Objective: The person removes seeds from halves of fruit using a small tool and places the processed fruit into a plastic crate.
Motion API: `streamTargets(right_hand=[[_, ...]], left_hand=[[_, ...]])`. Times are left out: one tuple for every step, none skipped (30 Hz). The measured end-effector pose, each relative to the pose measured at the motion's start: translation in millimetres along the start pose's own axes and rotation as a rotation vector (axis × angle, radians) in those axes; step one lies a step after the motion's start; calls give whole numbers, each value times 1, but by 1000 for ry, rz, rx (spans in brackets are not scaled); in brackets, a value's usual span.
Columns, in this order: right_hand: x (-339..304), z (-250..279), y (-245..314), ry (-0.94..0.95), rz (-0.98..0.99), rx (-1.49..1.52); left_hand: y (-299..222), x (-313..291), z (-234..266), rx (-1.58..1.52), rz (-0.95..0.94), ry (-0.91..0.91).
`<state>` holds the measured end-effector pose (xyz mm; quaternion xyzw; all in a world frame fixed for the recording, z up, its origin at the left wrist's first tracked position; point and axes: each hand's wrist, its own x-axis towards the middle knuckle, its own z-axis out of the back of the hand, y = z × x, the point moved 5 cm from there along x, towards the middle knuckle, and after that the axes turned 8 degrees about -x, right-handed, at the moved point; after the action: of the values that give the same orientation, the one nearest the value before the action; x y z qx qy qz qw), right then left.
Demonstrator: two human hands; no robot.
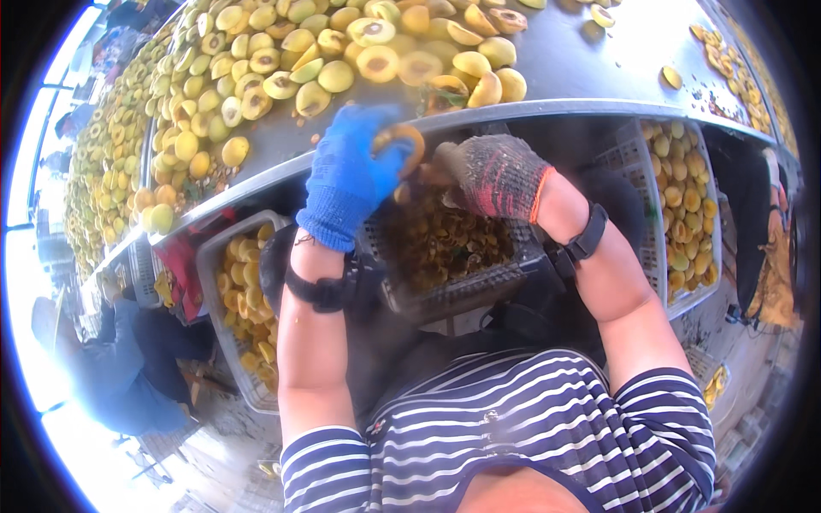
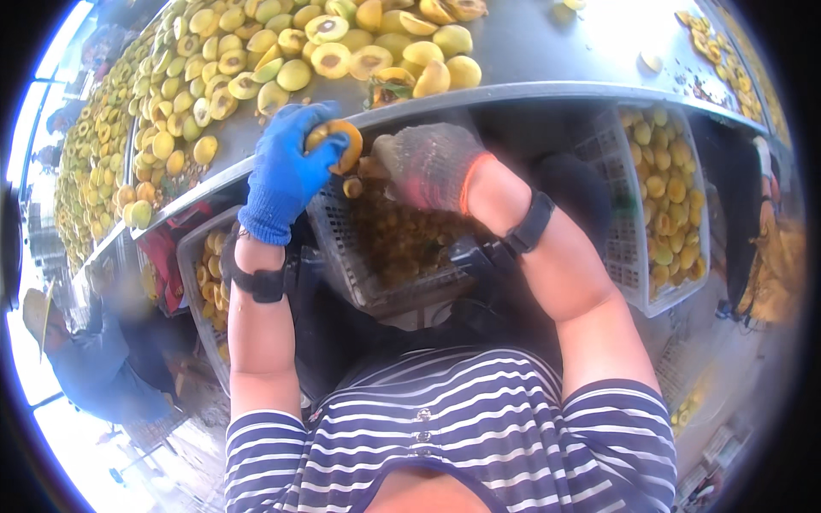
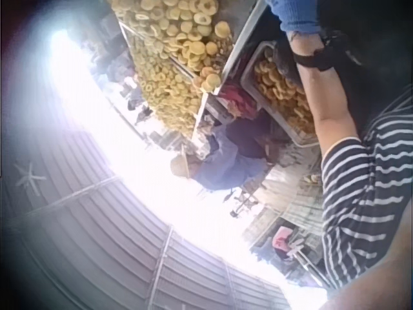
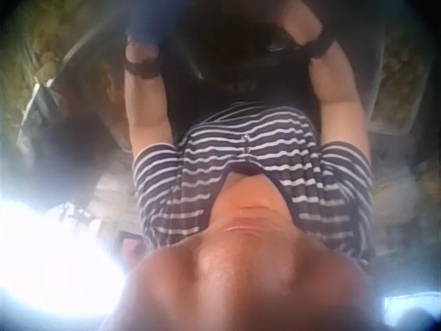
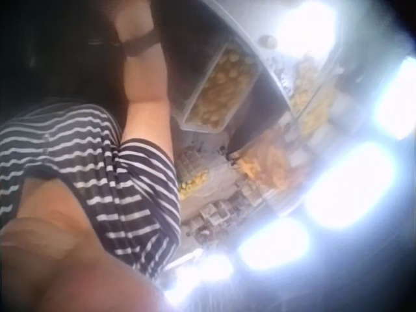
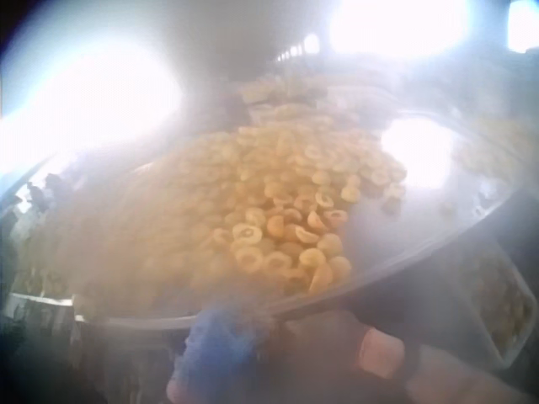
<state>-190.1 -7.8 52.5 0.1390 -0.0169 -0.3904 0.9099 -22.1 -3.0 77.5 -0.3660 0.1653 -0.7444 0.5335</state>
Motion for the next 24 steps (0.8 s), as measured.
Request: streamTargets(right_hand=[[1,2,2,-3,17,-6],[3,-1,1,71,-47,-41],[4,-4,-1,144,-111,-75],[5,-5,-1,138,-104,-77],[7,-1,0,7,-36,105],[7,3,0,-122,33,288],[8,10,1,-250,105,470],[10,16,6,-248,61,557],[13,12,10,-249,60,553],[16,7,9,-275,39,560],[19,4,11,-300,22,568],[22,5,15,-280,18,598],[24,6,18,-280,19,596],[26,5,20,-251,30,646],[28,4,22,-221,41,695],[30,0,22,-196,40,711],[32,0,22,-194,42,708],[33,2,25,-205,98,694],[34,3,27,-214,153,680],[31,5,25,-210,157,676],[27,8,20,-176,96,606],[25,8,18,-142,37,536],[23,9,19,-136,34,536],[20,13,19,-223,34,504]], left_hand=[[6,-3,4,9,4,-15],[14,-4,14,-50,47,-103],[20,-5,23,-108,88,-191],[36,-10,19,-526,394,-178],[35,-10,21,-522,386,-188],[40,-11,20,-736,474,-257],[43,-13,18,-952,559,-324],[37,-11,17,-1109,566,-333],[38,-10,14,-1113,563,-332],[38,-7,11,-1244,506,-352],[37,-5,11,-1370,446,-375],[35,-5,10,-1419,483,-393],[46,-5,7,-1420,481,-394],[42,4,14,-935,260,-354],[39,5,13,-825,174,-334],[34,5,12,-712,88,-325],[23,8,14,-600,4,-327],[25,11,13,-1139,113,-323],[27,12,7,-1678,224,-301],[37,12,4,-1741,370,-312],[40,11,6,-1742,368,-318],[42,10,9,-1618,348,-307],[43,9,9,-1497,332,-291],[43,8,9,-1375,317,-274]])
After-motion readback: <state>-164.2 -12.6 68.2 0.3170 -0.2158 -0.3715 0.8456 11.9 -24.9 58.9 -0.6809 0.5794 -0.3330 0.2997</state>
